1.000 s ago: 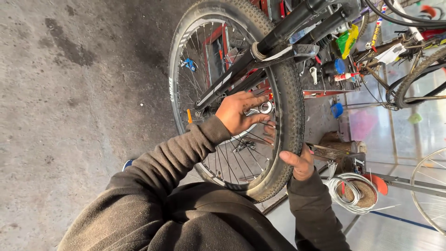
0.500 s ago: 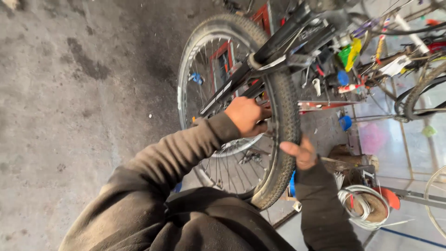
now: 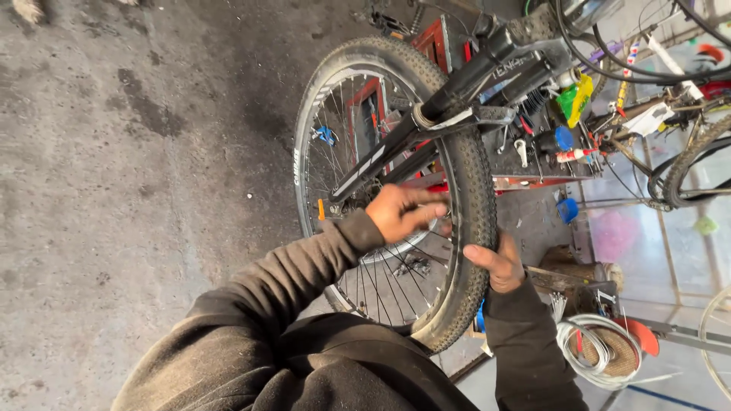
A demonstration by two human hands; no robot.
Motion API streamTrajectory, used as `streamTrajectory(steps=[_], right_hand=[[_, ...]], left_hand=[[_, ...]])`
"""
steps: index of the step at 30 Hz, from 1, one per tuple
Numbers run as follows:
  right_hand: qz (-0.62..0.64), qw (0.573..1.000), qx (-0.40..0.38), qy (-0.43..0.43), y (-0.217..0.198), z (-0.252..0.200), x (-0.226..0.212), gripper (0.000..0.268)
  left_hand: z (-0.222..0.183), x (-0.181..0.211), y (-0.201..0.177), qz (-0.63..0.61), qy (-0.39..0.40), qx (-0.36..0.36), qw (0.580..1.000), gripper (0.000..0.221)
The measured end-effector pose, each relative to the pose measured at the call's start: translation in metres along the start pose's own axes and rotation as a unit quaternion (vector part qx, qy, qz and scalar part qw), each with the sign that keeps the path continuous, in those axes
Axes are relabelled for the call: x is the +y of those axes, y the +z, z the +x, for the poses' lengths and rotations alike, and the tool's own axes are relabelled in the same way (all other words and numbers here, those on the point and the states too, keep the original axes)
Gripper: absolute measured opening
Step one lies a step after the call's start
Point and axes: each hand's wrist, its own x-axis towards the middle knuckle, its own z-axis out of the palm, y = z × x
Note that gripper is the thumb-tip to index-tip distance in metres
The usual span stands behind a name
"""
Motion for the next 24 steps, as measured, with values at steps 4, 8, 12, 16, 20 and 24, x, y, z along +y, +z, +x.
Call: streamTrajectory(steps=[4,8,12,16,20,24], right_hand=[[0.025,0.998,0.055,0.001,-0.020,-0.004,0.029,0.068],[-0.026,0.999,-0.009,0.032,-0.032,-0.003,0.022,0.059],[0.042,0.993,-0.063,0.092,-0.075,0.005,0.053,0.045],[0.010,0.995,-0.077,0.060,-0.078,0.012,0.053,0.046],[-0.035,0.994,-0.059,0.079,-0.057,0.006,0.032,0.047],[0.055,0.989,-0.135,0.039,-0.043,0.001,0.025,0.062]], left_hand=[[-0.006,-0.007,0.000,0.023,0.019,-0.053,0.998,0.046],[-0.013,0.018,0.004,0.174,0.108,-0.003,0.979,0.039],[-0.024,0.021,0.017,0.242,0.130,0.079,0.958,0.029],[-0.023,0.012,0.023,0.218,0.119,0.126,0.961,0.026],[-0.013,-0.005,0.024,-0.028,0.000,0.071,0.997,0.022],[0.005,-0.036,0.026,-0.213,-0.121,0.058,0.968,0.030]])
